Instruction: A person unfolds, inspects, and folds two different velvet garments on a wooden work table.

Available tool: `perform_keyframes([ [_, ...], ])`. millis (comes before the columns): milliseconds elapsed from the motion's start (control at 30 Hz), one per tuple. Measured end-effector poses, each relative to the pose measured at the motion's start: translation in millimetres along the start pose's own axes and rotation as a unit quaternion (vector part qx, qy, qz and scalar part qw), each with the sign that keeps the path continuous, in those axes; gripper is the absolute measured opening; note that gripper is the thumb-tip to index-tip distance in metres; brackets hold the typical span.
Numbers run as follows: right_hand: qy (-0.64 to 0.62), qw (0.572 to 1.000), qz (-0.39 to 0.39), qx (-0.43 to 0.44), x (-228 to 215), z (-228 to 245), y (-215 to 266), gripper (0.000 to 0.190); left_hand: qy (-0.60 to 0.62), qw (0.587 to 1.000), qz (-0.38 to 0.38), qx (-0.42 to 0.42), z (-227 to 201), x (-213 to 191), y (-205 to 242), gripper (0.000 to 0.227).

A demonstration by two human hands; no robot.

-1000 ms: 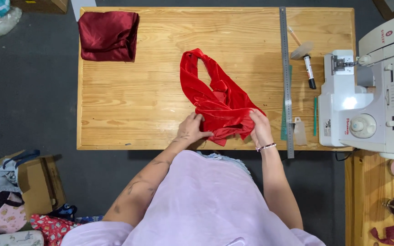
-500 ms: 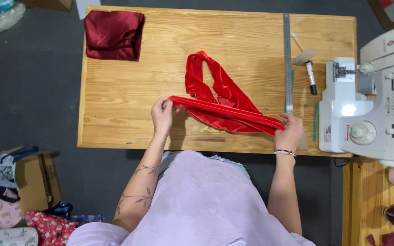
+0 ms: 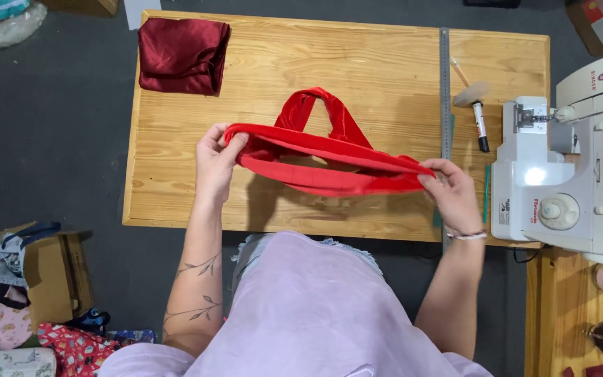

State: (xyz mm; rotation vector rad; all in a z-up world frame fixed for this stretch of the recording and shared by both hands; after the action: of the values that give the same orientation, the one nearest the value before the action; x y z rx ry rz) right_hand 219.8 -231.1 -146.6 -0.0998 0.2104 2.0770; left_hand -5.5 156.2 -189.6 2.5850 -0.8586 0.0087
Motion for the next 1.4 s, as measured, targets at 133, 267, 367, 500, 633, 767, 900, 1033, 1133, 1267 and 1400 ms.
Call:
perform_keyframes([
  [133,0.156,0.985,-0.071,0.0,-13,-29,-5,0.02,-0.164,0.98,-0.085,0.069,-15,-9,10,0.018],
  [267,-0.17,0.979,-0.09,0.064,3,-44,-6,0.028,-0.147,0.984,-0.091,0.041,-19,-3,12,0.012],
  [367,-0.395,0.904,-0.092,0.139,19,-46,-13,0.034,-0.092,0.993,-0.069,0.002,-41,17,12,0.012],
  [500,-0.454,0.869,-0.094,0.175,42,-23,-33,0.033,-0.068,0.996,-0.049,-0.017,-42,28,-30,0.023],
  [633,-0.18,0.981,-0.079,0.002,20,0,-69,0.038,-0.146,0.986,-0.07,0.045,-92,42,-53,0.028],
  [767,0.199,0.973,-0.061,-0.104,1,30,-118,0.034,-0.194,0.971,-0.08,0.116,-136,57,-103,0.032],
  [900,0.224,0.902,-0.099,-0.356,0,112,-134,0.042,-0.147,0.938,-0.024,0.313,-202,78,-109,0.041],
  [1033,0.227,0.841,-0.123,-0.475,10,158,-109,0.045,-0.111,0.9,0.01,0.421,-236,83,-62,0.025],
  [1133,0.219,0.833,-0.128,-0.492,16,134,-99,0.042,-0.154,0.888,0.011,0.434,-211,72,-51,0.048],
  [1267,0.283,0.863,-0.118,-0.402,28,18,-84,0.044,-0.248,0.914,-0.002,0.32,-100,35,-53,0.043],
  [1400,0.329,0.934,-0.106,-0.094,36,-133,-43,0.028,-0.354,0.932,-0.033,0.07,110,-36,-83,0.033],
])
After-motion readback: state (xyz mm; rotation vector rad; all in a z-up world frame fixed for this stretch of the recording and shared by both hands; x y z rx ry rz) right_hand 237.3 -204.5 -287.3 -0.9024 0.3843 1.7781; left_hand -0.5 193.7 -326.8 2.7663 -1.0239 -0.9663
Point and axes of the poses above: each hand's wrist, its own y-axis away from the middle knuckle, its own x-axis out of the palm, z = x × y, the point moved 7 cm from there along -y, towards the middle knuckle, and after that the axes turned 10 degrees about -x, right-handed, at the moved point
